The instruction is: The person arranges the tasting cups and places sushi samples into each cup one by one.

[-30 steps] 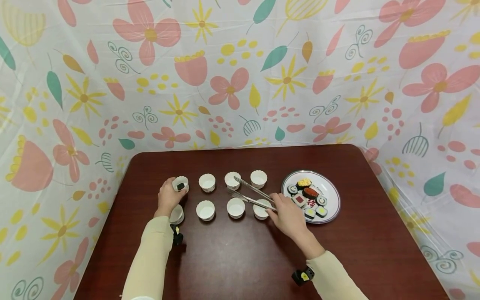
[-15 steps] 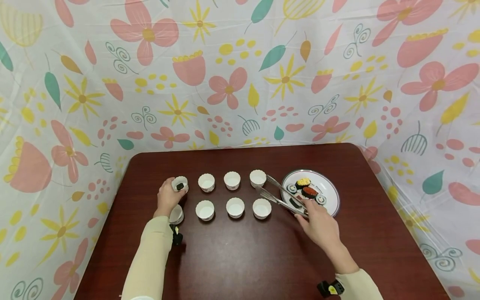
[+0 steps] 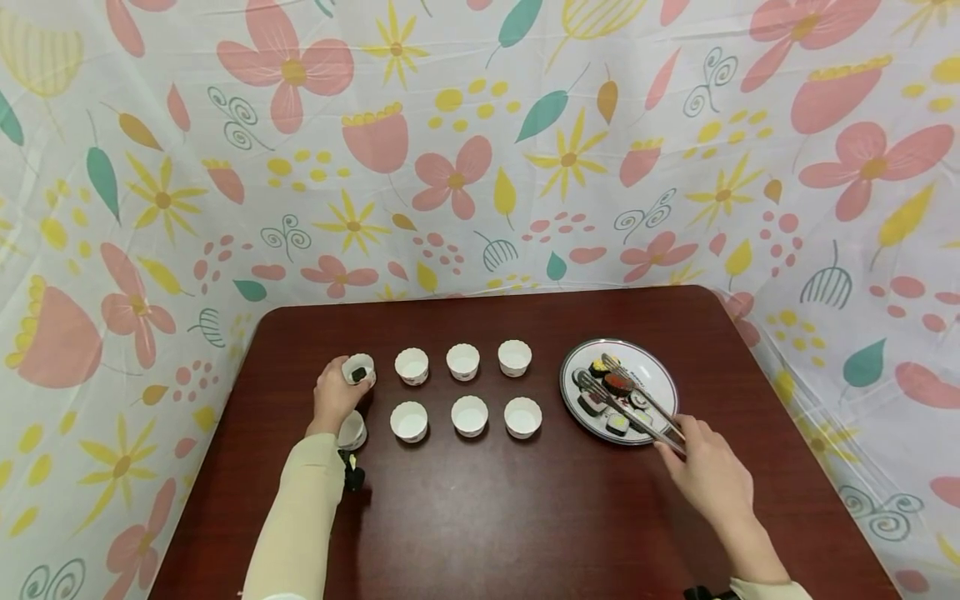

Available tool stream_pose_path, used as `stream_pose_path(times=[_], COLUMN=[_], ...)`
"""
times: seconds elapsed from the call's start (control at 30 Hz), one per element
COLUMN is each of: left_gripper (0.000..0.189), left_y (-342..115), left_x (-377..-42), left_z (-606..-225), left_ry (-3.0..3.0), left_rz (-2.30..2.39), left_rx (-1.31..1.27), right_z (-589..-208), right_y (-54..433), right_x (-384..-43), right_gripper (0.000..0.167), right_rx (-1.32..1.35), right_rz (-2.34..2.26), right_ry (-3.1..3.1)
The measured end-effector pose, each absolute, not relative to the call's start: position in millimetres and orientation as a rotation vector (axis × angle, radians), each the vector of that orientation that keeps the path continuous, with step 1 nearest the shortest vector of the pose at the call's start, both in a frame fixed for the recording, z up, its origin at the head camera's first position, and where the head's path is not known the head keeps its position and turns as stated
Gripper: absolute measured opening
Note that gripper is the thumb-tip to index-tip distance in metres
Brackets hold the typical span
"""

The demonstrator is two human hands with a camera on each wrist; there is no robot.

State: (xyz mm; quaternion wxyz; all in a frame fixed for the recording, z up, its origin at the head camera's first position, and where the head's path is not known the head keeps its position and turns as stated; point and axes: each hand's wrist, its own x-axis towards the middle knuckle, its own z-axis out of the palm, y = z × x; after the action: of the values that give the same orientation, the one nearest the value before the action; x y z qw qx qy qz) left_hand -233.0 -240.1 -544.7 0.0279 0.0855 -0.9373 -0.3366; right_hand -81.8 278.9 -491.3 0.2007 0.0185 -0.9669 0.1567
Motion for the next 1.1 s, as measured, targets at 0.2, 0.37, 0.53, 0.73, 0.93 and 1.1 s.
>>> stream_pose_path(times=[0.2, 0.37, 0.53, 0.73, 0.93, 1.1], left_gripper=[0.066, 0.066, 0.066, 0.066, 0.066, 0.066], left_y=[-241.4, -242.0, -242.6, -242.7, -241.9, -242.1], left_x=[-233.1, -233.7, -234.1, -234.4, -234.6, -235.2], left_z=[-547.1, -547.9, -547.9, -547.0, -547.3, -547.7], left_ry=[-2.885, -2.885, -2.895, -2.904, -2.909, -2.910], left_rz=[-1.025, -1.036, -1.043, -1.061, -1.055, -1.041], left_rx=[0.265, 0.265, 0.269, 0.278, 0.281, 0.277], right_z=[-489.3, -489.1, -488.7, -489.0, -491.4, -493.0], right_y=[300.4, 314.0, 322.4, 328.8, 331.7, 333.7], right_x=[-75.3, -71.6, -69.0, -68.3, -68.8, -69.5], right_gripper=[0.044, 0.044, 0.043, 0.042, 0.040, 0.038], right_rx=[0.002, -0.029, -0.057, -0.066, -0.049, -0.051], right_rz=[0.427, 0.393, 0.356, 0.325, 0.294, 0.289], right_ry=[-2.706, -2.732, -2.779, -2.828, -2.828, -2.844])
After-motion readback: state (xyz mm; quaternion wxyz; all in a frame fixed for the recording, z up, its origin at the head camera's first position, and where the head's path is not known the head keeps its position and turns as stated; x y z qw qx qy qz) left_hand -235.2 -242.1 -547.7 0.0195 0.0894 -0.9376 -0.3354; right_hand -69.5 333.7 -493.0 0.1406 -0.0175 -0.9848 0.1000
